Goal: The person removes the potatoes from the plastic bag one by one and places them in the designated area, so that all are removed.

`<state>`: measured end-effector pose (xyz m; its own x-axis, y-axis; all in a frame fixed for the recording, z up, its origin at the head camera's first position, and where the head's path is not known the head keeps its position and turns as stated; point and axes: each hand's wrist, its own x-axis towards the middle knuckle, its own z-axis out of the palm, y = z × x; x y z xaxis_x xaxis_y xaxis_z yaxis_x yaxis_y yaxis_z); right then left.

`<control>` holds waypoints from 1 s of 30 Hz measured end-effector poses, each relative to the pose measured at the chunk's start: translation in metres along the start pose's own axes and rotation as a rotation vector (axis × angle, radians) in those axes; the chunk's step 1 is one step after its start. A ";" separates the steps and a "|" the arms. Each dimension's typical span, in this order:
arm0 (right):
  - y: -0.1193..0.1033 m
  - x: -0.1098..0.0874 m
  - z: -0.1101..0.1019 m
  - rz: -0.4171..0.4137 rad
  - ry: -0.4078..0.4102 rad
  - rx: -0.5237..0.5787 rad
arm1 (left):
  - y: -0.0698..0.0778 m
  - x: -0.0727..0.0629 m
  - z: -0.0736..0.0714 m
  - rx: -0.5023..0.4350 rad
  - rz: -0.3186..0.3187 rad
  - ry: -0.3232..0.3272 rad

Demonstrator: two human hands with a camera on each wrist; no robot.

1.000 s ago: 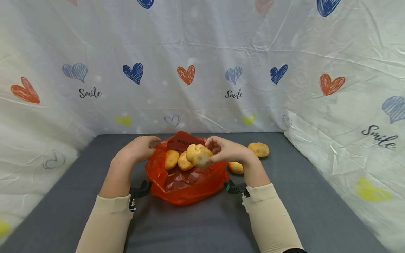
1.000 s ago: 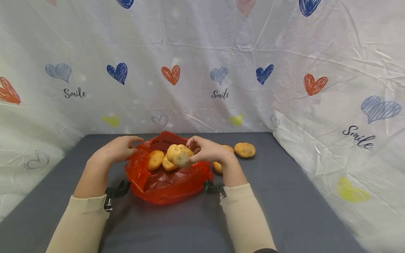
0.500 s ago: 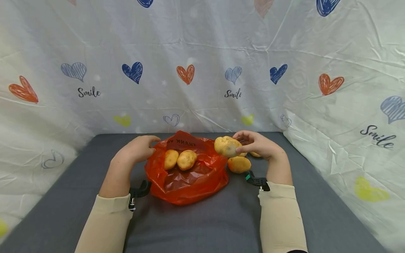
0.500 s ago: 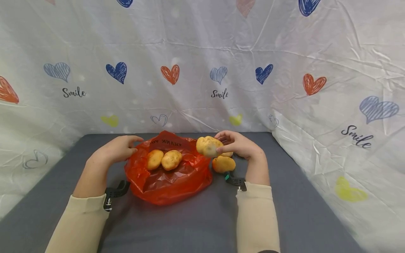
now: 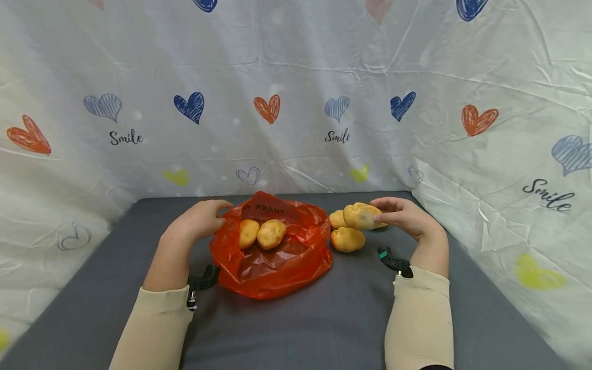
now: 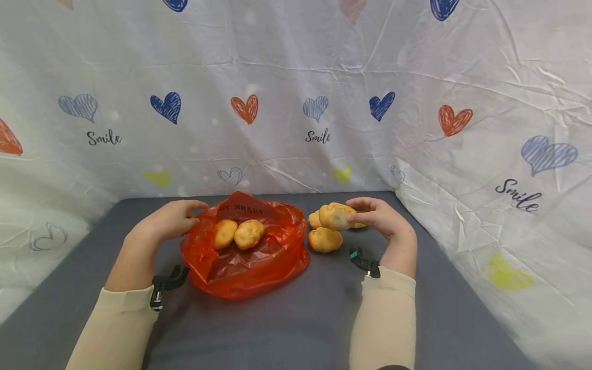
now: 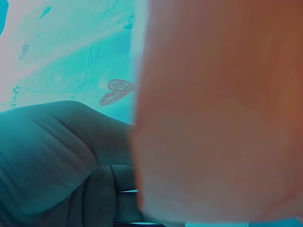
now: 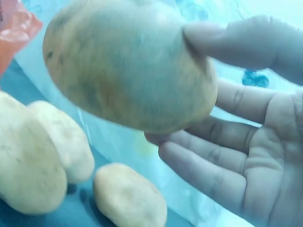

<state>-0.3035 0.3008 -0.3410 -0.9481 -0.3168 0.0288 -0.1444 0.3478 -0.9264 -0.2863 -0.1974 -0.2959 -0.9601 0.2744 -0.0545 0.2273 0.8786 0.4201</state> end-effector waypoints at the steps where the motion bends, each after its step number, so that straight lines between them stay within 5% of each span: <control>1: 0.002 -0.002 -0.002 0.019 0.013 -0.002 | 0.000 0.000 0.000 0.002 0.001 0.002; 11: 0.010 -0.015 -0.015 0.106 0.080 -0.052 | -0.002 0.002 0.004 0.003 0.016 0.005; 20: 0.026 -0.017 -0.023 0.171 0.063 -0.127 | 0.002 0.003 0.004 -0.032 0.011 -0.003; 30: 0.043 -0.012 -0.017 0.224 0.067 -0.082 | -0.001 0.006 0.005 -0.018 0.003 -0.022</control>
<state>-0.3034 0.3351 -0.3750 -0.9753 -0.1656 -0.1464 0.0515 0.4738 -0.8791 -0.2912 -0.1948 -0.3013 -0.9555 0.2859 -0.0727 0.2273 0.8705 0.4366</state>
